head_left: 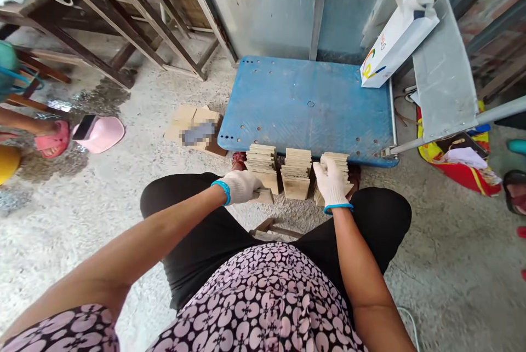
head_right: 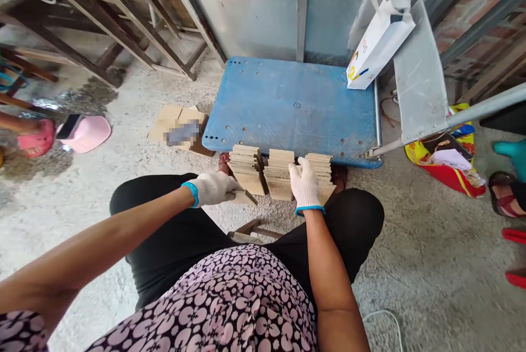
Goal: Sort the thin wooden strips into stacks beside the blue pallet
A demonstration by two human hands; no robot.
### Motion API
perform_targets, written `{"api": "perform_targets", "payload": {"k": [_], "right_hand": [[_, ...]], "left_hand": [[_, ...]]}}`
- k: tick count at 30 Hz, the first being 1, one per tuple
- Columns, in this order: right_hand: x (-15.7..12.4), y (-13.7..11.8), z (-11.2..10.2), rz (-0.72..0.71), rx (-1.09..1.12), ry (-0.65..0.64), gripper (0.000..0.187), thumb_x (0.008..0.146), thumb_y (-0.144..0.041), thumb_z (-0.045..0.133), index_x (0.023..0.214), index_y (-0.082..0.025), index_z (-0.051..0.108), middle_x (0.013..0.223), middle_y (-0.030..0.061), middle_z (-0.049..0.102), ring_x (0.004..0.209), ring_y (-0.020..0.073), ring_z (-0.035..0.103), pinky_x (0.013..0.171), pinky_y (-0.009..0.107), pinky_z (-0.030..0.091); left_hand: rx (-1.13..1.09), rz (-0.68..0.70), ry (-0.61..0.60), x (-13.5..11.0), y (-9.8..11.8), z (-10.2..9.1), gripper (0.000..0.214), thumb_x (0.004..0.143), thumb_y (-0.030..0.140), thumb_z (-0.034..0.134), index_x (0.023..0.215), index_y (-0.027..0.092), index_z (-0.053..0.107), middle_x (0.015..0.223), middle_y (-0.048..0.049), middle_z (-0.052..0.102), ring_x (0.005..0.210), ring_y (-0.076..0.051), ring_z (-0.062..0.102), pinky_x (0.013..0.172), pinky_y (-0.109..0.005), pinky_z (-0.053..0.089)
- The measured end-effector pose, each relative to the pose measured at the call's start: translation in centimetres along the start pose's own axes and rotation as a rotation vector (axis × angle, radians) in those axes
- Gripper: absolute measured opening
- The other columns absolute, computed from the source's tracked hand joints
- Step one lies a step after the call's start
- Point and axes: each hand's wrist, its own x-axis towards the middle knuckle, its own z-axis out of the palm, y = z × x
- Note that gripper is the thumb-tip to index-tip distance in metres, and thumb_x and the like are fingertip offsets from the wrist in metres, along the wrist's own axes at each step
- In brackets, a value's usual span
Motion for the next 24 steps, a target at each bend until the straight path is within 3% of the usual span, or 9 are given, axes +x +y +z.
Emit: {"api": "perform_targets", "payload": {"k": [4,9,15,24], "right_hand": [[0.2,-0.1,0.5,0.003,0.009,-0.014,0.044,0.084,-0.045,0.052,0.114,-0.016,0.064,0.100,0.0114,0.070,0.094,0.0259,0.064,0.089,0.038,0.047],[0.3,-0.2,1.4,-0.004,0.025,-0.047,0.042,0.085,-0.044,0.053,0.113,-0.015,0.065,0.096,0.0105,0.070,0.089,0.0243,0.064,0.083,0.036,0.048],[0.7,0.5,1.9,-0.038,0.023,-0.060,0.044,0.088,-0.047,0.050,0.115,-0.015,0.064,0.101,0.0111,0.069,0.090,0.0232,0.063,0.084,0.035,0.048],[0.4,0.3,2.1,-0.001,0.034,-0.085,0.043,0.088,-0.047,0.050,0.113,-0.014,0.064,0.095,0.0107,0.069,0.086,0.0230,0.064,0.081,0.035,0.049]], "left_hand": [[-0.055,-0.039,-0.055,2.9,-0.4,3.7,0.039,0.085,0.032,0.052,0.121,0.026,0.067,0.108,-0.0114,0.070,0.097,-0.031,0.065,0.078,-0.038,0.049],[-0.178,-0.103,-0.079,5.6,-1.0,6.3,0.036,0.084,0.033,0.057,0.116,0.024,0.069,0.106,-0.0098,0.070,0.096,-0.028,0.063,0.084,-0.036,0.047],[-0.247,-0.117,-0.109,8.5,-2.2,7.5,0.034,0.081,0.035,0.063,0.112,0.022,0.070,0.093,-0.0056,0.070,0.092,-0.024,0.061,0.084,-0.033,0.046],[-0.232,-0.079,-0.125,10.6,-2.9,8.1,0.039,0.088,0.026,0.051,0.124,0.025,0.065,0.119,-0.0154,0.065,0.104,-0.033,0.060,0.087,-0.042,0.047]]}}
